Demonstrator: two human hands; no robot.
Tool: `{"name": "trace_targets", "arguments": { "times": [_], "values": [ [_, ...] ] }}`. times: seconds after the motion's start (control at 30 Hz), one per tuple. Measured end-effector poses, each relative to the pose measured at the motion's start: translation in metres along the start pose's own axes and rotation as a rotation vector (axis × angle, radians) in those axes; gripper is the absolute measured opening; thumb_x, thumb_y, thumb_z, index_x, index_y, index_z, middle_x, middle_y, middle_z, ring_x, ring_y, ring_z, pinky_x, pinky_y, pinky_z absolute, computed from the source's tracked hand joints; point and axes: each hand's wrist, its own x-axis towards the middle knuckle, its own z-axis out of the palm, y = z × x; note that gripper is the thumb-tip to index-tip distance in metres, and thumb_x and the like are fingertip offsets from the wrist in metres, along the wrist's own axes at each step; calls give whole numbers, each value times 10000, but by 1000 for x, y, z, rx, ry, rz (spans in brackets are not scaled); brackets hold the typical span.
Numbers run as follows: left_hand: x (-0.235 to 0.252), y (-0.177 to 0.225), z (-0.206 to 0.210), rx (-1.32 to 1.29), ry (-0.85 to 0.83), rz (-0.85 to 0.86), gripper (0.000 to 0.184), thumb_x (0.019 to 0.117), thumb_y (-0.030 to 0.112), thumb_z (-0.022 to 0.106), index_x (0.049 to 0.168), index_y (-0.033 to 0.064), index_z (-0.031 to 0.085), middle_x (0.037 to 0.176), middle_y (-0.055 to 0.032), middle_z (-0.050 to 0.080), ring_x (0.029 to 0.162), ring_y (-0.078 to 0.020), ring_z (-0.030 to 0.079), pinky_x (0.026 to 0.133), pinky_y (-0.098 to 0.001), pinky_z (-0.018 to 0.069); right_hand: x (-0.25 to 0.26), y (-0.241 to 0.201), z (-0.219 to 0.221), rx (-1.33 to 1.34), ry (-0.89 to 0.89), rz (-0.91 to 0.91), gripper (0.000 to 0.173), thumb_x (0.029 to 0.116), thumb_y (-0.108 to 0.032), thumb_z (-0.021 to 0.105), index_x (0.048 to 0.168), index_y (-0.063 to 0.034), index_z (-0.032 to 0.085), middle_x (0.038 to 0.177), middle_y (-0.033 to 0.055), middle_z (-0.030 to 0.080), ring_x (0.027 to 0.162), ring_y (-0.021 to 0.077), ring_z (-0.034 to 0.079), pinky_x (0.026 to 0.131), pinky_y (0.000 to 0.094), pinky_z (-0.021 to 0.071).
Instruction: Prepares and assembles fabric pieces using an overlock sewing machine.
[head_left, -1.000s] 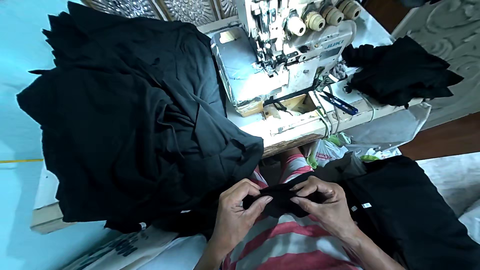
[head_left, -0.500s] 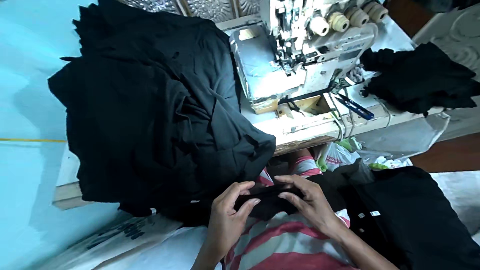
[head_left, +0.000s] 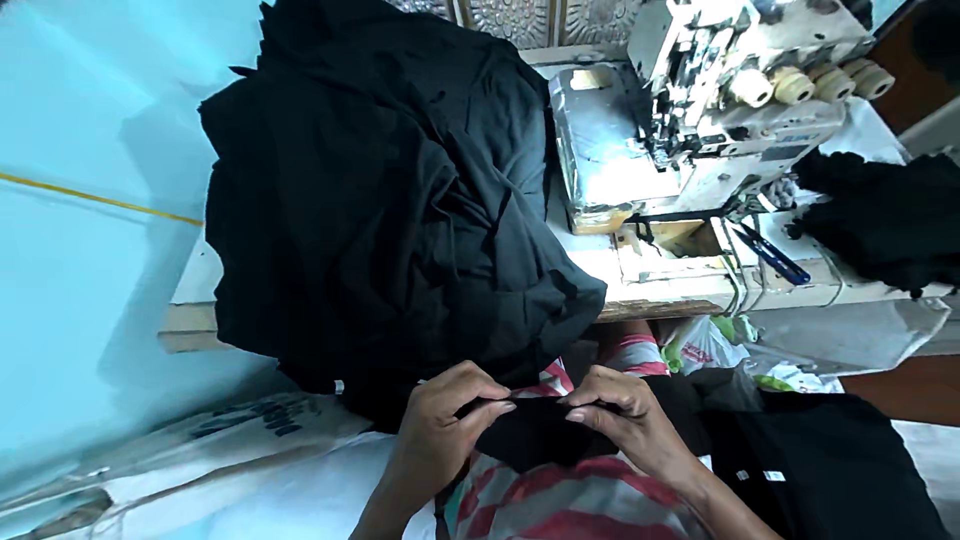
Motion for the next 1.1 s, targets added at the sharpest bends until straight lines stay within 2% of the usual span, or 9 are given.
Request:
{"name": "trace_targets", "arguments": {
  "times": [0.23,0.37,0.43,0.53,0.63,0.73,0.9,1.0,1.1],
  "values": [
    [54,1,-24,171,-59,34,140,897,159,712,831,35,710,1079,-31,735,997,-17,684,862,-176,561,55,-16,-6,-181,-10,-53,174,962,-221,692,928,-57,738,940,-19,657,899,-33,597,801,126,502],
    [95,6,-21,304,-247,-20,131,828,40,768,758,-29,682,1108,-147,740,967,-173,711,840,-329,554,103,-16,-21,-378,-165,45,130,939,-164,697,875,-58,738,1192,50,691,1075,69,639,901,255,529],
    [107,-7,-21,306,-347,-63,96,857,56,773,824,8,697,1049,-103,725,926,-168,689,821,-343,557,127,-9,-27,-388,-290,123,85,928,-93,712,867,-34,720,1274,86,664,1180,125,615,981,314,509],
    [114,-15,-26,297,-462,-81,118,877,104,775,830,26,700,875,-77,661,837,-170,640,751,-343,525,151,5,-33,-361,-438,201,66,913,-69,728,866,-25,714,1058,62,653,1031,95,592,903,252,484],
    [109,-7,-34,382,-498,-87,115,891,133,757,819,53,717,833,-51,625,818,-155,614,731,-326,500,152,3,-33,-365,-491,229,80,920,-95,716,864,-38,718,914,21,608,911,58,560,815,209,454],
    [104,16,-42,459,-463,-171,103,910,102,736,843,24,743,866,-80,633,849,-185,599,749,-351,469,135,-13,-31,-449,-391,165,119,940,-156,698,875,-58,721,903,7,582,887,51,540,791,207,443],
    [84,5,-40,448,-168,107,155,874,215,715,771,105,683,846,3,609,755,-71,609,631,-230,500,92,-32,-21,-588,-69,-117,210,962,-200,666,942,-11,756,992,142,712,887,116,666,825,219,524],
    [78,20,-36,450,-81,182,169,880,226,684,766,101,680,854,5,626,741,-27,596,625,-159,477,76,-32,-14,-641,116,-285,201,983,-192,637,898,-21,702,989,118,674,900,40,630,812,107,485],
    [73,32,-32,455,0,270,200,912,210,662,768,72,668,837,-33,649,767,-44,610,666,-144,477,72,-30,-9,-665,275,-439,182,976,-158,658,867,-13,647,975,132,667,910,33,633,827,86,482]
  ]
}}
